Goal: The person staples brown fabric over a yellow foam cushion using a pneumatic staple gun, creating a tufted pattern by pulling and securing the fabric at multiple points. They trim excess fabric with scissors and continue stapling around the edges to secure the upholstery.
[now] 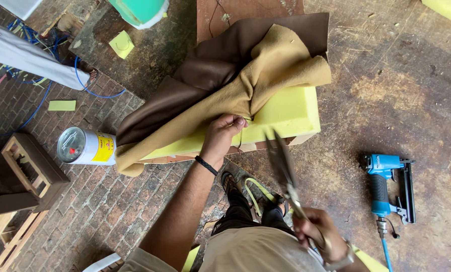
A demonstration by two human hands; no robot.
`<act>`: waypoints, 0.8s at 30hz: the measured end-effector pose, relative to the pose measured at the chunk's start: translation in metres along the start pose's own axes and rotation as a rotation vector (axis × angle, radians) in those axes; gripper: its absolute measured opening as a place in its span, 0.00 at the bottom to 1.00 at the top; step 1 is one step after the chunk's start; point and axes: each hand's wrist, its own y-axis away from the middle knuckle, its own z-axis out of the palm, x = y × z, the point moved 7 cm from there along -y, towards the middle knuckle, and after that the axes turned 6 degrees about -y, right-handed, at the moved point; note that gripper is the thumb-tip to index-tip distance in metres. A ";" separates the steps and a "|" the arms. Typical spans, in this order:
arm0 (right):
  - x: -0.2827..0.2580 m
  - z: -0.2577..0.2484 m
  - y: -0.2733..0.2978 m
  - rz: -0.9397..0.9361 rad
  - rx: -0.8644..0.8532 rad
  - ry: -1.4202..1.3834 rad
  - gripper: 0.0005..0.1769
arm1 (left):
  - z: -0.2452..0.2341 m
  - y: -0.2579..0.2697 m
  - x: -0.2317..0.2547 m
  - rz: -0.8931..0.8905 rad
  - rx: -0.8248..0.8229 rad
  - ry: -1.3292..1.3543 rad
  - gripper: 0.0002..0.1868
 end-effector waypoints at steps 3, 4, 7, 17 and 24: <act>-0.004 0.022 -0.025 0.151 -0.027 -0.205 0.36 | -0.001 0.000 0.001 -0.001 -0.020 0.018 0.06; -0.009 0.026 -0.028 0.165 -0.041 -0.246 0.36 | -0.001 0.001 0.003 0.002 -0.022 0.035 0.05; -0.015 0.043 -0.032 0.189 -0.082 -0.390 0.34 | 0.001 0.007 0.011 0.061 -0.058 -0.044 0.04; 0.011 0.025 -0.035 0.044 0.000 -0.079 0.25 | -0.006 0.009 0.011 0.065 -0.223 -0.029 0.04; 0.014 -0.083 -0.003 -0.031 0.767 0.245 0.27 | 0.009 0.053 0.054 0.612 -0.264 -0.955 0.13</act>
